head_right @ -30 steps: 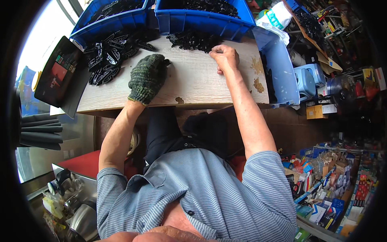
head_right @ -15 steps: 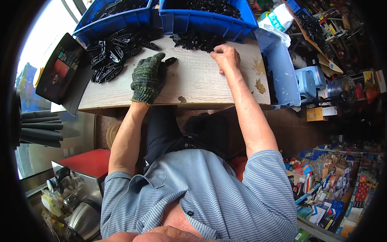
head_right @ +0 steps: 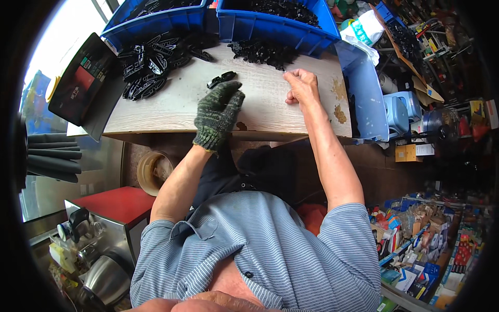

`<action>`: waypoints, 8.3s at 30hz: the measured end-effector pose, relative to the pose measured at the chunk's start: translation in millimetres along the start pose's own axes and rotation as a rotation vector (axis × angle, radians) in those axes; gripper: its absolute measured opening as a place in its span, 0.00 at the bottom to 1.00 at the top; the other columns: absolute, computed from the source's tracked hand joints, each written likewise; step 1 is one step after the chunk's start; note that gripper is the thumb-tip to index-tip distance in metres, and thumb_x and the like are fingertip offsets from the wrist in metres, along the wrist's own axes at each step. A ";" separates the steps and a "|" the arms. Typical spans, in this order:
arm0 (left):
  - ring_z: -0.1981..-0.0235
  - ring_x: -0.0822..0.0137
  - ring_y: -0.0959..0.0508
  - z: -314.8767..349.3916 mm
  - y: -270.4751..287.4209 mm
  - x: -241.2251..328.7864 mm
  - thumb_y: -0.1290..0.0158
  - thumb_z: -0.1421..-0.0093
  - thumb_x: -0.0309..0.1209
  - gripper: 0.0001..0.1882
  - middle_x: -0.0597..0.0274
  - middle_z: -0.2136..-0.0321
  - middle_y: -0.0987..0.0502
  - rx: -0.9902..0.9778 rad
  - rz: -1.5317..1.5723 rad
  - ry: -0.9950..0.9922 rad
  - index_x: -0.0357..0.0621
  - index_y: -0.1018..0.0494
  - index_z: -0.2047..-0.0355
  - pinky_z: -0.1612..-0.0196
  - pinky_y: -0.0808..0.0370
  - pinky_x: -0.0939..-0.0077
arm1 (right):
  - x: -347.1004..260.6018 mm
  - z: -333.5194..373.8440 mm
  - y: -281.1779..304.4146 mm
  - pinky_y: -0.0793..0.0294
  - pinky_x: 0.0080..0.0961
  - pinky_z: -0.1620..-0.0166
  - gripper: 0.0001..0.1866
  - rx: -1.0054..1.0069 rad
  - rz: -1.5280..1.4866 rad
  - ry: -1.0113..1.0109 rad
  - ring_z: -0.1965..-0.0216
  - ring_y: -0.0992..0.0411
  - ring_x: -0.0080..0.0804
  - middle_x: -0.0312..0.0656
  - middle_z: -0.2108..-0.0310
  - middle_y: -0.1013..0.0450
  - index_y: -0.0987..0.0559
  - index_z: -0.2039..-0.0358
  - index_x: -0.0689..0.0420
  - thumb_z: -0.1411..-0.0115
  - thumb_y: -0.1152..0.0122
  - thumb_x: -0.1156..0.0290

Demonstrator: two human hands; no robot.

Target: Assembling small black plastic components by hand at a workshop bench.

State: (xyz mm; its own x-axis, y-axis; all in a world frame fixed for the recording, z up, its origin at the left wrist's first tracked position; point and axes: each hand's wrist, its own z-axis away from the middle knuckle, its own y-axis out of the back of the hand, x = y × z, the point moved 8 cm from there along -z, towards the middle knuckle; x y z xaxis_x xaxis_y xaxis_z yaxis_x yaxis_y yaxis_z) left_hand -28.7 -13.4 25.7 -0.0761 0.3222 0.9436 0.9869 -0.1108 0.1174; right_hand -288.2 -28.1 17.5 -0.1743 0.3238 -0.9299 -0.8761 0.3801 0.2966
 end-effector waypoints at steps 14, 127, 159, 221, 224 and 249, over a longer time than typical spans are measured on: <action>0.83 0.69 0.23 -44.0 -58.1 -13.8 0.47 0.37 0.37 0.14 0.58 0.81 0.23 -0.357 0.166 0.491 0.37 0.25 0.72 0.79 0.28 0.75 | 6.0 44.7 -39.7 0.36 0.18 0.84 0.09 -0.349 -0.189 0.227 0.89 0.34 0.20 0.34 0.83 0.28 0.22 0.63 0.62 0.42 0.35 0.71; 0.77 0.68 0.19 -12.2 -27.9 -7.5 0.42 0.40 0.42 0.19 0.55 0.75 0.18 -0.197 0.102 0.310 0.36 0.21 0.61 0.73 0.22 0.72 | 0.2 58.7 -48.5 0.25 0.21 0.75 0.12 -0.343 -0.314 0.195 0.86 0.35 0.17 0.28 0.86 0.36 0.20 0.63 0.57 0.40 0.30 0.63; 0.44 0.44 0.29 -80.1 38.4 -0.5 0.45 0.48 0.25 0.15 0.51 0.50 0.25 0.039 -1.205 -0.508 0.45 0.23 0.57 0.44 0.31 0.46 | 29.5 35.6 27.8 0.16 0.51 0.66 0.23 0.087 -0.690 0.013 0.86 0.29 0.34 0.34 0.94 0.43 0.34 0.85 0.50 0.42 0.35 0.53; 0.69 0.72 0.21 -29.4 -58.5 -21.0 0.41 0.36 0.31 0.13 0.61 0.67 0.19 -0.315 0.446 0.346 0.36 0.22 0.55 0.65 0.22 0.76 | 3.4 53.2 -39.3 0.24 0.29 0.81 0.13 -0.265 -0.524 0.152 0.89 0.37 0.25 0.35 0.90 0.37 0.23 0.67 0.57 0.40 0.36 0.60; 0.71 0.73 0.21 -27.7 -56.3 -19.0 0.41 0.37 0.32 0.13 0.61 0.69 0.20 -0.308 0.447 0.374 0.36 0.22 0.55 0.67 0.23 0.77 | 3.1 53.9 -42.6 0.25 0.26 0.81 0.10 -0.316 -0.502 0.191 0.89 0.37 0.22 0.33 0.89 0.36 0.23 0.66 0.55 0.41 0.31 0.65; 0.64 0.47 0.21 -44.8 10.5 13.6 0.47 0.42 0.36 0.16 0.50 0.67 0.21 -0.186 -0.980 -0.168 0.54 0.23 0.53 0.61 0.25 0.50 | 8.2 56.6 -43.1 0.16 0.39 0.78 0.10 -0.296 -0.561 0.184 0.83 0.26 0.28 0.34 0.89 0.35 0.23 0.64 0.55 0.39 0.34 0.64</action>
State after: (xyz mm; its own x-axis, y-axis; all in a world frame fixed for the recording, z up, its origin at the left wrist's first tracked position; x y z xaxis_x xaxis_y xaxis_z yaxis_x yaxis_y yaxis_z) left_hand -25.7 -52.3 53.6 -0.8057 0.4766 0.3516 0.4617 0.1336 0.8769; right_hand -226.5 7.2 9.4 0.2934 -0.0169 -0.9558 -0.9385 0.1851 -0.2913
